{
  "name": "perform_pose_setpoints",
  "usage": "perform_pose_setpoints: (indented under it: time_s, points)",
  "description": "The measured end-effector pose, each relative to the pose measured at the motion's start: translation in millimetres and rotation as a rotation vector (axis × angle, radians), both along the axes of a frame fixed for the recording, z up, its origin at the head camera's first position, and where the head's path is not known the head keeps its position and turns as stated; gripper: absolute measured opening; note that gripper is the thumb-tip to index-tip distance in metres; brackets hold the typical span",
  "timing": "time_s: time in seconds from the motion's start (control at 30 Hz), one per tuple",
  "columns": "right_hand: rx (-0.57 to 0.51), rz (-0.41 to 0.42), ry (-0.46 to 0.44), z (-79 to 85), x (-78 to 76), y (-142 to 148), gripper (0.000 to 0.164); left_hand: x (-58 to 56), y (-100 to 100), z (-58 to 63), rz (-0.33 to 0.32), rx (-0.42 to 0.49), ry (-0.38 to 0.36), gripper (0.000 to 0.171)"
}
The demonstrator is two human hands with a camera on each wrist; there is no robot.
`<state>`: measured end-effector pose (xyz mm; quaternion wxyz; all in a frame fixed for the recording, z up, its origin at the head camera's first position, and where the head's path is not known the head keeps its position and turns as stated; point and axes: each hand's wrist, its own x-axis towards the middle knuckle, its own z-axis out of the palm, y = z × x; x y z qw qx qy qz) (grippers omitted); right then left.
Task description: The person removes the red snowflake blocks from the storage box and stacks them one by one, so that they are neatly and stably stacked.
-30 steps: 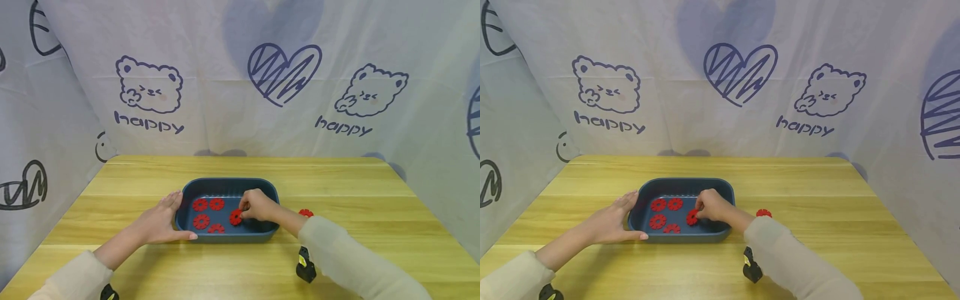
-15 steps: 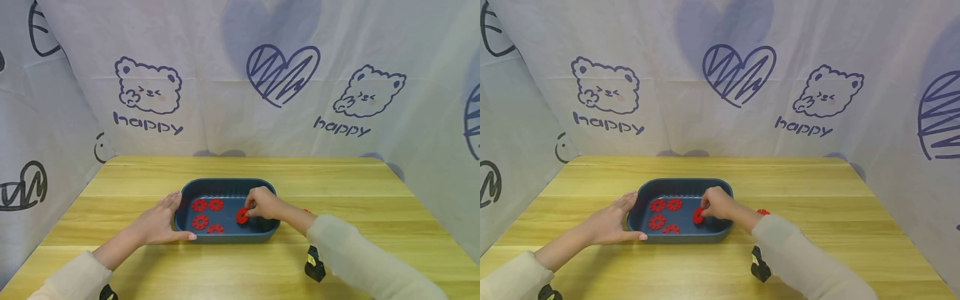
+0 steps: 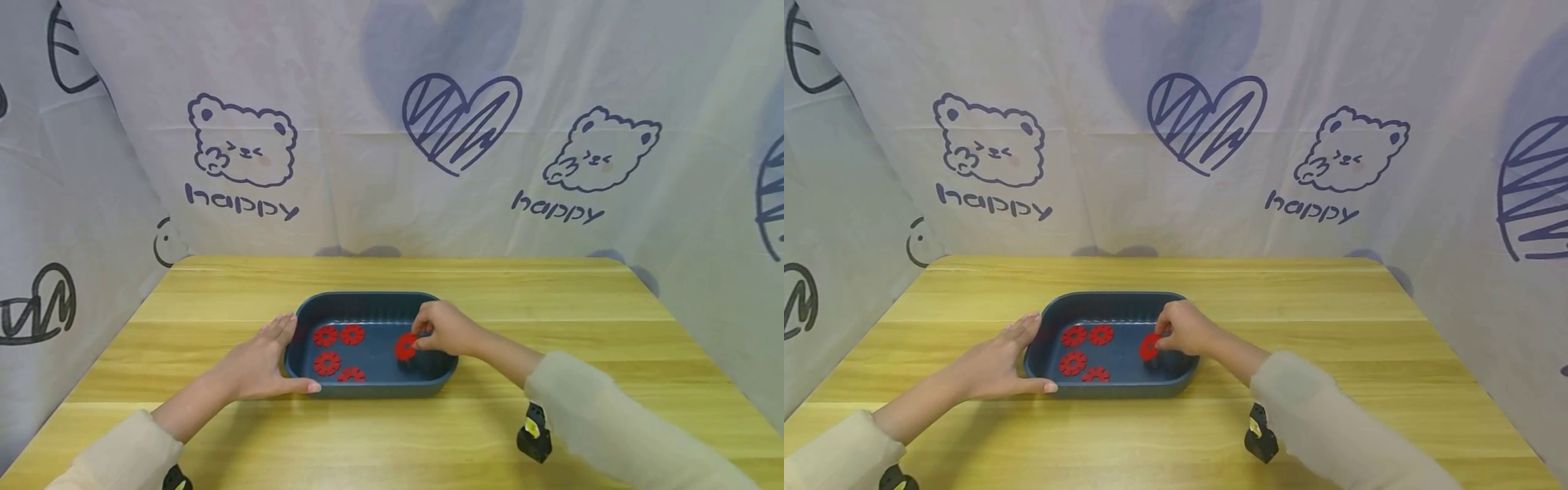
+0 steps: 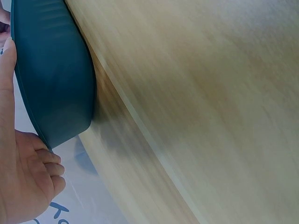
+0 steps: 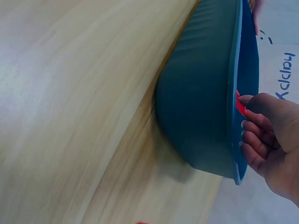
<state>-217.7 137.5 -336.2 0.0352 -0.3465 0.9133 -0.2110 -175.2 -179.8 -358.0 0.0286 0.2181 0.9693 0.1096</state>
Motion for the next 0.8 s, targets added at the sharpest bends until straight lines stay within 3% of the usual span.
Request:
perform_pose_setpoints:
  time_s: [0.33,0.8]
  points:
    - [-0.035,-0.005,0.054,6.6,6.0,21,0.013,-0.3,-1,-1.0,-0.003,0.007,0.009,0.116]
    - [-0.110,-0.103,0.011,8.8,13.6,46,0.011,-2.2,-1,-5.9,0.006,0.017,-0.006,0.116]
